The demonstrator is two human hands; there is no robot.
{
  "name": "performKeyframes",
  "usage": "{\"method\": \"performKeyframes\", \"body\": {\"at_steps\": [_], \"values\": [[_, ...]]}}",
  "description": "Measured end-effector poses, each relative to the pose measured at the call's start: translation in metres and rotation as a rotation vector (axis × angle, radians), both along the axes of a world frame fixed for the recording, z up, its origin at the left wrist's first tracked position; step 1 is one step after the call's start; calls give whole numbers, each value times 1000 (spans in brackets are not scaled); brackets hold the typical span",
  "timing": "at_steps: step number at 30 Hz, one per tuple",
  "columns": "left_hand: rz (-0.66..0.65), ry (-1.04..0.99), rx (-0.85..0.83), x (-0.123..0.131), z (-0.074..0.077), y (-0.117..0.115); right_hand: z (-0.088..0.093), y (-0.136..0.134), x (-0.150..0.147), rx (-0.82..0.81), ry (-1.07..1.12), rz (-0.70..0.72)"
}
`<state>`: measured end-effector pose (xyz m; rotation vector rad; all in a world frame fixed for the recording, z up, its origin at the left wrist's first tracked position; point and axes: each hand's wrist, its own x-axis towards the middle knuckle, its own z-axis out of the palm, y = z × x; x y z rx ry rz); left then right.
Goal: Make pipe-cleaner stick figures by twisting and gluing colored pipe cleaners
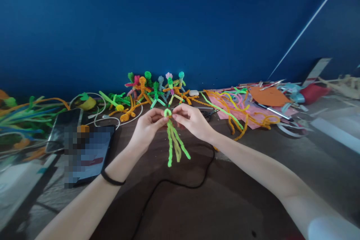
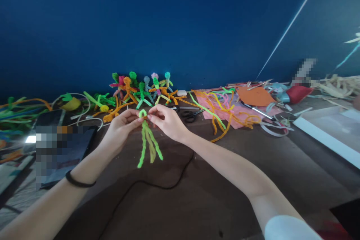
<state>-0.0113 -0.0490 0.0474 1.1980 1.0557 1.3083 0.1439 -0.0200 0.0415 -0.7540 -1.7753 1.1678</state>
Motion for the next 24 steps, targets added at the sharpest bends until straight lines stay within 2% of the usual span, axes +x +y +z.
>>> {"method": "performKeyframes", "body": {"at_steps": [9, 14, 24], "values": [[-97, -194, -72, -4, -3, 3, 3, 2, 2, 147, -34, -98], [-98, -295, -149, -2, -1, 4, 3, 5, 1, 4, 19, -60], [-96, -346, -281, 3, 6, -2, -1, 6, -2, -291, 158, 97]]}}
